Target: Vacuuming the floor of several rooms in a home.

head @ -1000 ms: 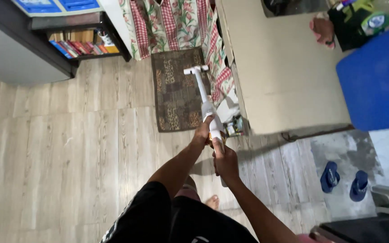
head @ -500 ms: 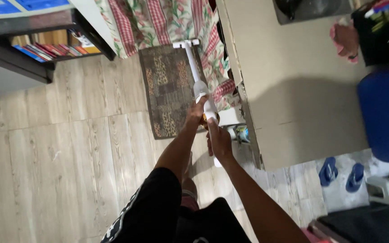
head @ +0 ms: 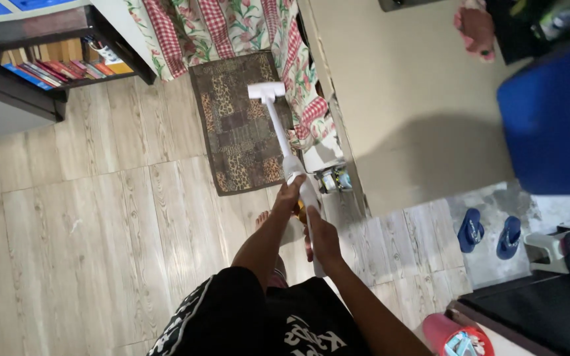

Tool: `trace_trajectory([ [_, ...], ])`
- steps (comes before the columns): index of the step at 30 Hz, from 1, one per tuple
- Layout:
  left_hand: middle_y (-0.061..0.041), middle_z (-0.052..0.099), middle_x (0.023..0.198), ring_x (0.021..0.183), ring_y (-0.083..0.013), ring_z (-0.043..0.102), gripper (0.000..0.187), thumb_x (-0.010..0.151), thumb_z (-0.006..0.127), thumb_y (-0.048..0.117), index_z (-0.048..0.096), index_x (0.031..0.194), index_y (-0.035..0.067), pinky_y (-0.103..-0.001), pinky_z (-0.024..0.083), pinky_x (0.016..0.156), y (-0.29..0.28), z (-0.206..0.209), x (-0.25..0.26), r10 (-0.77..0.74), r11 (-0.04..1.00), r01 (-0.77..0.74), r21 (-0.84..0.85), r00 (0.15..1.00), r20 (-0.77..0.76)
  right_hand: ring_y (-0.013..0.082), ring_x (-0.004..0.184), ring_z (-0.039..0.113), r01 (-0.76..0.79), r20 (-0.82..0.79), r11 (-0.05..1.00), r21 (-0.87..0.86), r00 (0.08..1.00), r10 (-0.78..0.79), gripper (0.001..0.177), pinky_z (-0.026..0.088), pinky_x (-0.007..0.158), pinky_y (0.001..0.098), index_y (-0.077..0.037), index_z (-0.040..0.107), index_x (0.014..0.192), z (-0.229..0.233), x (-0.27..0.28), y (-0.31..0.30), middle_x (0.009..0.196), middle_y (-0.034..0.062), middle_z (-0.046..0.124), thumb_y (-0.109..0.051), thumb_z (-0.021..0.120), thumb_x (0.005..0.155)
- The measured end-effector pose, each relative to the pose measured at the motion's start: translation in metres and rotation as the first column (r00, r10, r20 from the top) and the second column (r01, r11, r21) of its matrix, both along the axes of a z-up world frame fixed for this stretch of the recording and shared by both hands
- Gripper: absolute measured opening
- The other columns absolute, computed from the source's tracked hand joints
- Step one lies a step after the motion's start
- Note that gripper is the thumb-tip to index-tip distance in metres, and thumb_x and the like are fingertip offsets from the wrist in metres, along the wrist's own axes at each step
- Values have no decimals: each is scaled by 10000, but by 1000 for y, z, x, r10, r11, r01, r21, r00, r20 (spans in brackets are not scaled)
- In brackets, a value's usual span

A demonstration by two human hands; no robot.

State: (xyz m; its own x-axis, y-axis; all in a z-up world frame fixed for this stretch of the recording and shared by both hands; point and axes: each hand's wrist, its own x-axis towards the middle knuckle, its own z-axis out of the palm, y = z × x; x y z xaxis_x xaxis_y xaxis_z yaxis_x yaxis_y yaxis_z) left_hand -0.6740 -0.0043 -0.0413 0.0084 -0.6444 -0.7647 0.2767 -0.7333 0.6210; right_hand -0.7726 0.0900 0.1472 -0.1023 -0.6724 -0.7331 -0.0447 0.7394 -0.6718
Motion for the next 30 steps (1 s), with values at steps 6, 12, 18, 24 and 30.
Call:
trace_trajectory([
  [6, -111, 689, 898, 752, -240, 621, 611, 852, 697, 517, 707, 1218, 28, -356, 489, 617, 116, -5, -27, -19, 996, 9, -86, 993, -121, 176, 329, 457, 8, 77, 997, 74, 997, -13, 660, 382, 332, 340, -16, 578, 748, 14, -32, 111, 491, 55, 487, -641, 519, 950],
  [12, -113, 732, 897, 790, -241, 688, 627, 870, 674, 516, 701, 1211, -10, -353, 548, 686, 235, -37, -67, -11, 997, 6, -75, 998, -60, 189, 345, 455, -27, 41, 995, 94, 999, 23, 619, 386, 351, 357, -37, 570, 753, 22, -71, 235, 500, 54, 489, -622, 519, 948],
  [18, -158, 693, 995, 874, -291, 677, 747, 848, 691, 582, 626, 1252, -43, -417, 544, 765, 335, -18, -91, -85, 993, 75, 96, 991, 107, 193, 346, 440, -9, 62, 998, 56, 998, 5, 643, 359, 347, 361, -22, 572, 732, 18, -97, 337, 509, 76, 484, -630, 534, 939],
  [24, -183, 734, 1045, 896, -298, 710, 805, 779, 723, 574, 661, 1252, -74, -410, 566, 796, 407, -65, -107, -39, 996, 40, 74, 999, -9, 190, 386, 476, 17, 3, 998, 63, 1000, -17, 659, 380, 368, 365, -8, 596, 736, 23, -102, 414, 539, 75, 514, -638, 545, 926],
  [30, -196, 731, 1086, 922, -300, 723, 872, 761, 749, 594, 605, 1303, -73, -404, 574, 797, 454, -25, -108, -27, 993, 18, 119, 997, 78, 172, 410, 507, 17, -52, 999, 40, 999, -15, 655, 391, 388, 344, -5, 620, 729, 26, -103, 459, 563, 59, 558, -630, 561, 917],
])
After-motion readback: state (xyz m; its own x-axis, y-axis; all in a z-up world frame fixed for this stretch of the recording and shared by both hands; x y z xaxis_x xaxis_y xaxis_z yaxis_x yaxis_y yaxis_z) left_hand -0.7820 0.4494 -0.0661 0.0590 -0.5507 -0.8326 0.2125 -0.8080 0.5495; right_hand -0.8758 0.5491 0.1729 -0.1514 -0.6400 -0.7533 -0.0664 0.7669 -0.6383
